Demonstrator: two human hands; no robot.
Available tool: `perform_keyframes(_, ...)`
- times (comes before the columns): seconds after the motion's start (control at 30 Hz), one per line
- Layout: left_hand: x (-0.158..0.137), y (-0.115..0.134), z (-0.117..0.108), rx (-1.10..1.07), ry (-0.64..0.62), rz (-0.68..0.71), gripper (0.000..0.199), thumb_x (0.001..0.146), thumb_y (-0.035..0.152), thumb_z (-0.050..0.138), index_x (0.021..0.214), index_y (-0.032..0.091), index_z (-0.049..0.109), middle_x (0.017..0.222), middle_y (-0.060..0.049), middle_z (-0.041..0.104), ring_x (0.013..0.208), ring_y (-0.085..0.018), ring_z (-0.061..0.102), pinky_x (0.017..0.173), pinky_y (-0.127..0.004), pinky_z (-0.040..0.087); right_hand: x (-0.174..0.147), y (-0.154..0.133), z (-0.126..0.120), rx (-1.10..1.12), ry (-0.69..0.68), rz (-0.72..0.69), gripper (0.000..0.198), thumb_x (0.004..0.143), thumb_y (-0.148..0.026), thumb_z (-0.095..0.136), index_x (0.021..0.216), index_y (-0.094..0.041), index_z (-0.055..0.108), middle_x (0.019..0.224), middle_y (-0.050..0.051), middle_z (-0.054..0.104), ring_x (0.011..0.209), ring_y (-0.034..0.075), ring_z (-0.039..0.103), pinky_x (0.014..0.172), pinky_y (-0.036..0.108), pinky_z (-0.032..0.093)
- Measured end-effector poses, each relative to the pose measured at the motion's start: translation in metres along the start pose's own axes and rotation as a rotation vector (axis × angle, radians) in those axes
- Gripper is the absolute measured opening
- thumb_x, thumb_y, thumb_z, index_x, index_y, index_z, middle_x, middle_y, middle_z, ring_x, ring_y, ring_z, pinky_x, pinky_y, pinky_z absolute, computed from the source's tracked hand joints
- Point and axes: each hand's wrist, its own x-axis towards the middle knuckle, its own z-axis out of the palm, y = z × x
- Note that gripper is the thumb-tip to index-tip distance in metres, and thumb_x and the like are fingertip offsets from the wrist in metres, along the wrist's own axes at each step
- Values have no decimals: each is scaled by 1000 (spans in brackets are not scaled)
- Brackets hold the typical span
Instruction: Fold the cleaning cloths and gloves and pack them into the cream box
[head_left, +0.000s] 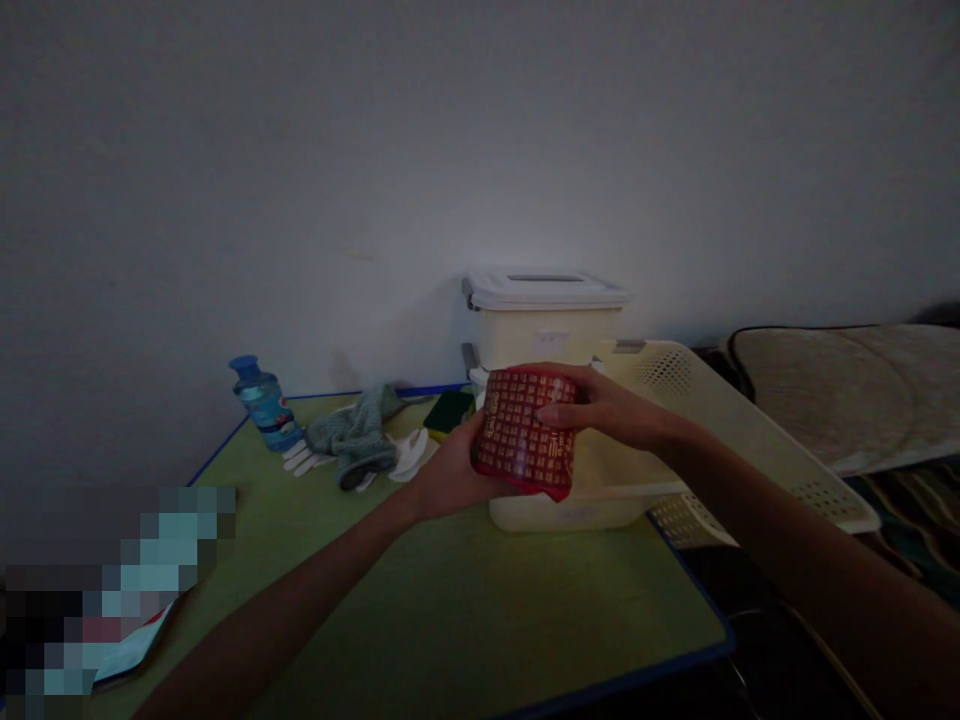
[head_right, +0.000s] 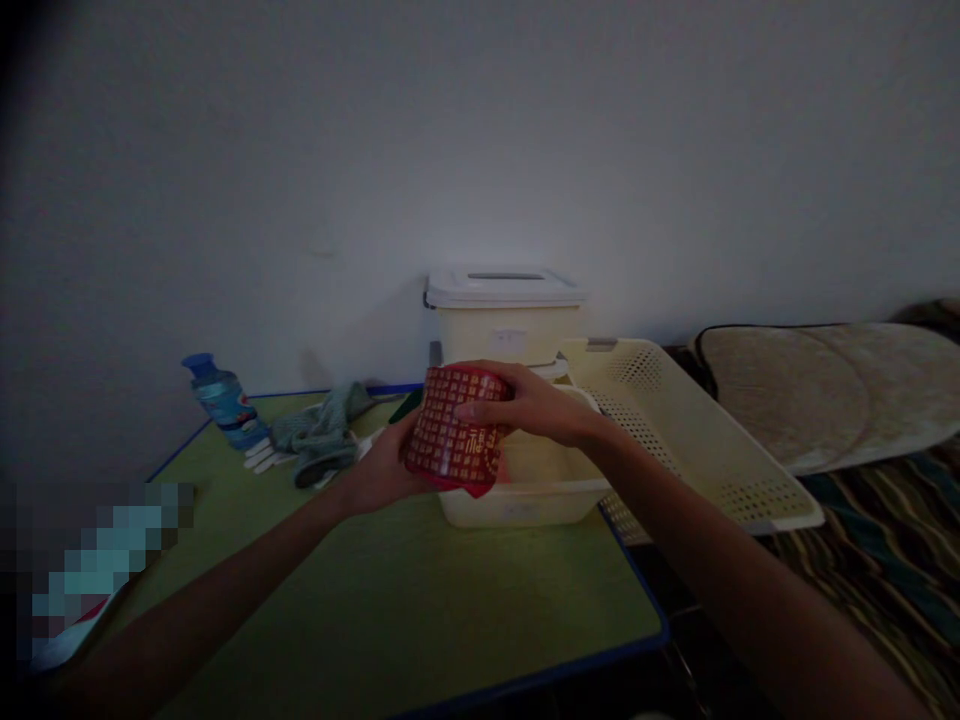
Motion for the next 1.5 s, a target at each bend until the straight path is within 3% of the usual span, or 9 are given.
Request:
perform_keyframes(0.1,4,-6,5,216,49,51,55,66,30,69,114,16,46,112,-10,58,100,-26,56,90,-43,43,-4,15,-13,-11,125,24,59,63,-35,69,118,-20,51,104,5,62,93,22,58,79,39,52)
perform_keyframes(0.23,3,-18,12,490,174,78,71,69,31,65,128,16,28,113,-12,55,103,-25,53,92,-44,38,-10,31,-31,-39,182,38,65,63,-36,70,122,-23,47,106,5,61,95,23,58,79,42,52)
perform_keyframes(0.3,1,-24,14,588,201,111,68,71,28,62,128,16,26,107,-11,58,100,-23,53,92,-44,37,-14,37,-41,-55,205,40,65,63,-35,69,123,-24,45,109,6,60,97,23,58,81,43,51)
perform_keyframes(0.4,-1,-30,15,731,204,222,45,76,23,52,118,16,38,94,-8,61,91,-21,55,88,-42,38,-19,46,-56,-112,277,41,67,62,-35,70,123,-23,44,109,6,61,98,24,58,85,45,48)
perform_keyframes(0.53,0,-30,15,907,127,335,16,80,20,42,88,17,55,74,-3,61,70,-16,55,91,-44,36,-27,61,-73,-225,324,102,77,60,-34,72,128,-21,39,107,8,60,96,25,58,84,46,49)
perform_keyframes(0.77,-1,-27,16,954,99,360,19,82,19,38,78,17,56,66,0,59,62,-14,52,91,-44,37,-33,80,-65,-703,288,71,78,53,-26,73,125,-22,41,110,8,46,100,24,51,90,43,44)
perform_keyframes(1.0,-2,-27,16,974,75,365,19,81,17,38,77,17,56,65,0,57,64,-15,51,90,-44,38,-28,87,-42,-894,222,20,58,58,-32,69,110,-19,48,107,11,46,96,26,49,87,43,43)
perform_keyframes(1.2,-3,-26,18,988,75,380,21,82,18,37,77,17,57,65,-1,57,65,-15,52,90,-43,38,-31,95,-40,-890,124,86,45,65,-32,64,107,-23,50,108,10,47,88,24,53,83,41,44)
perform_keyframes(1.5,-3,-25,18,990,69,385,22,82,17,36,76,16,58,65,-1,58,64,-15,51,90,-43,37,-30,94,-39,-839,31,254,70,51,-22,73,116,-18,46,114,12,48,95,28,53,84,40,45)
